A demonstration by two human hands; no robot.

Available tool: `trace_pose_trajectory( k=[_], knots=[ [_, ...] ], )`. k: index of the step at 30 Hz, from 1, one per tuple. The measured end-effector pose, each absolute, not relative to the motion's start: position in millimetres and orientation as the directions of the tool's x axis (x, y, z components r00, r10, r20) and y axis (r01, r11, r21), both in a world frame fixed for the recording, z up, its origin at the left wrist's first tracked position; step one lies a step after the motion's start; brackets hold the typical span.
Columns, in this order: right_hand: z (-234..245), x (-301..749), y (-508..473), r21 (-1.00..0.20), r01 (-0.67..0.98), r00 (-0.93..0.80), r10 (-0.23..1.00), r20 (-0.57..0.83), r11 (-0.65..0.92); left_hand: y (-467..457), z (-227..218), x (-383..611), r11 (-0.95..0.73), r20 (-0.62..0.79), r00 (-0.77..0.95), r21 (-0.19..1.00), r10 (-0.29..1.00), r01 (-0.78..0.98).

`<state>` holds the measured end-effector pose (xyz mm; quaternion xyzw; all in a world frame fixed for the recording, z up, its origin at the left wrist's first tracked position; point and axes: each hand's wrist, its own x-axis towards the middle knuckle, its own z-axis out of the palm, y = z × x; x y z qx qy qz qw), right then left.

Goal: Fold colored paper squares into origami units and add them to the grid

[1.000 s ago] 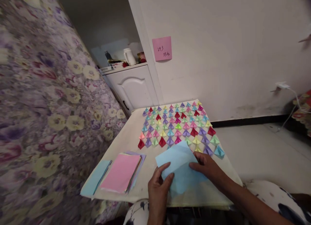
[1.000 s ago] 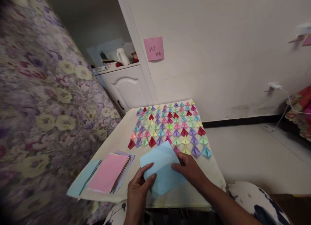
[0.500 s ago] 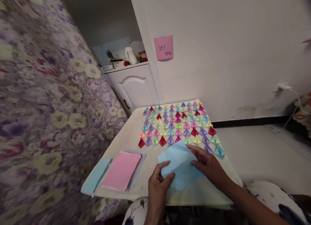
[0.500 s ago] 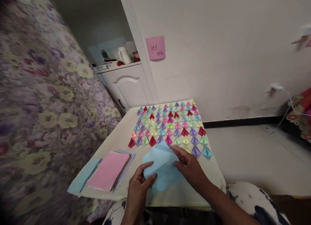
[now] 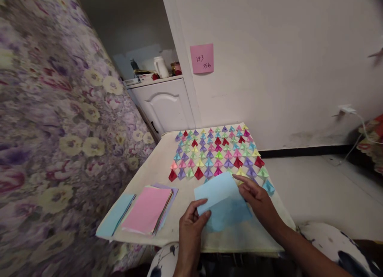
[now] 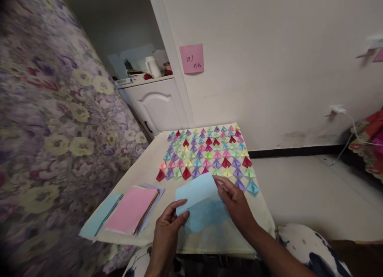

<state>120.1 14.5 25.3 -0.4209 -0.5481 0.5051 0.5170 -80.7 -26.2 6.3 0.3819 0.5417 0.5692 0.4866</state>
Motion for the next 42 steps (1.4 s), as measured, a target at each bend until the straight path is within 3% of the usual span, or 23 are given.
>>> trace_pose_trajectory(
  k=[8, 15, 24, 29, 34, 39, 42],
  knots=[
    [26.7, 119.8, 15.3, -0.949, 0.205, -0.285, 0.942, 0.178, 0.242, -26.1, 0.2, -84.2, 0.06, -0.072, -0.166, 0.995, 0.984, -0.081],
    [21.7, 118.5, 15.3, -0.878, 0.327, -0.244, 0.929, 0.28, 0.35, -26.0, 4.3, -81.4, -0.166, 0.214, -0.276, 0.968, 0.937, 0.187],
    [14.0, 119.3, 14.3, -0.831, 0.388, -0.216, 0.916, 0.339, 0.399, -31.5, 12.1, -78.8, -0.187, 0.324, -0.25, 0.874, 0.913, 0.449],
    [11.2, 120.2, 14.9, -0.819, 0.386, -0.182, 0.906, 0.383, 0.424, -32.1, 19.7, -75.4, -0.197, 0.31, -0.263, 0.904, 0.914, 0.381],
    [16.5, 121.7, 15.1, -0.791, 0.388, -0.209, 0.882, 0.423, 0.472, -32.4, 18.0, -73.6, -0.1, 0.127, -0.257, 0.988, 0.958, 0.114],
    [19.3, 121.0, 13.4, -0.871, 0.34, -0.252, 0.927, 0.279, 0.354, -28.0, 5.8, -82.7, -0.04, 0.043, -0.375, 0.999, 0.926, 0.015],
    [17.3, 120.8, 13.5, -0.835, 0.357, -0.188, 0.907, 0.376, 0.42, -28.1, 7.0, -87.4, -0.07, 0.067, -0.518, 0.997, 0.853, 0.014]
  ],
)
